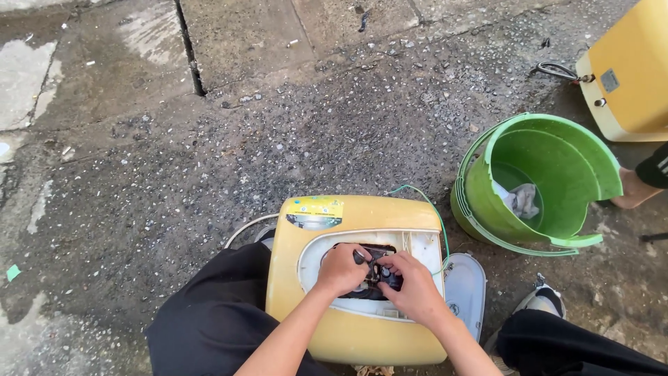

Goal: Disassembling a small appliance to inspect or repair internal components using a screwdriver.

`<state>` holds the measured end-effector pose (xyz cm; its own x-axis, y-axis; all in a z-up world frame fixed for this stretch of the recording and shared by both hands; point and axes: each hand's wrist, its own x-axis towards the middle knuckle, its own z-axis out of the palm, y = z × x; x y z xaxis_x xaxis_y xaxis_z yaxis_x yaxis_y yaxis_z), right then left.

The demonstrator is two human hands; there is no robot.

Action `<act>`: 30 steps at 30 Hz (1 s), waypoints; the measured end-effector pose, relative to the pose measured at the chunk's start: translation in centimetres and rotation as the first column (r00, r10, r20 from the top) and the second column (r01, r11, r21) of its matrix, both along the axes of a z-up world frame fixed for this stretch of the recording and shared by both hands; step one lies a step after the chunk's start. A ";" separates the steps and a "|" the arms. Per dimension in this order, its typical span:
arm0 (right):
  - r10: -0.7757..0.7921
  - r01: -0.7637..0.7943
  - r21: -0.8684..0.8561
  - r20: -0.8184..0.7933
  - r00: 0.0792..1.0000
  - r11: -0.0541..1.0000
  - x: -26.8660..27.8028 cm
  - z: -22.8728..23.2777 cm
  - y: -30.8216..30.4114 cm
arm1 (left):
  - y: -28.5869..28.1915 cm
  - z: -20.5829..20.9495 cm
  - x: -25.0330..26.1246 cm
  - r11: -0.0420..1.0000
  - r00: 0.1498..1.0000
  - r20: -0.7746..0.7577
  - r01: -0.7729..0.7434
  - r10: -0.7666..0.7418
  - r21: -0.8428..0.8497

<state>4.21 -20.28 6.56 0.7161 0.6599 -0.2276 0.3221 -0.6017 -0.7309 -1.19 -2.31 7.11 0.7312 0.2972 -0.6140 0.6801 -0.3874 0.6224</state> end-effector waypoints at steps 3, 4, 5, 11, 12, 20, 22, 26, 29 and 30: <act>-0.017 0.017 -0.013 -0.037 0.999 1.000 -0.1 0.2 0.1 | 0.3 -0.1 0.0 1.000 1.000 -0.010 -0.016 0.016 0.000; -0.024 0.024 -0.015 -0.042 0.999 1.000 -0.2 0.2 0.0 | 0.3 0.1 0.0 1.000 0.999 -0.036 -0.015 0.015 -0.015; -0.026 0.025 -0.017 -0.042 0.999 1.000 -0.3 0.1 -0.1 | 0.2 0.1 -0.1 1.000 0.999 -0.037 -0.013 0.013 -0.017; 0.031 -0.036 0.055 0.087 0.996 0.998 0.6 -0.7 -0.7 | -0.3 -3.2 0.3 0.996 0.995 0.091 -0.023 0.031 -0.090; 0.065 -0.069 0.041 0.085 0.994 0.997 0.6 -0.7 -0.8 | -0.3 -2.2 0.2 0.995 0.998 0.049 -0.029 0.034 -0.097; 0.114 -0.112 -0.030 0.083 0.990 0.993 0.5 -1.5 -0.7 | -1.2 -1.2 -0.1 0.998 1.000 0.020 -0.020 0.019 0.057; 0.096 -0.094 -0.029 0.103 0.990 0.995 0.4 -1.8 -0.9 | -1.5 -1.0 -0.1 0.996 0.999 0.038 0.001 -0.004 0.090; 0.115 -0.121 0.027 0.164 0.980 0.992 0.5 -2.1 -1.2 | -1.7 -1.5 0.3 0.986 0.999 -0.011 0.033 -0.032 0.163; 0.111 -0.125 0.065 0.178 0.978 0.990 0.7 -2.6 -1.1 | -1.4 -1.8 0.3 0.987 1.000 -0.028 -0.009 0.013 0.163; 0.097 -0.106 0.051 0.157 0.983 0.993 0.7 -2.7 -1.1 | -1.3 -2.2 0.3 0.987 1.000 -0.025 0.005 -0.001 0.158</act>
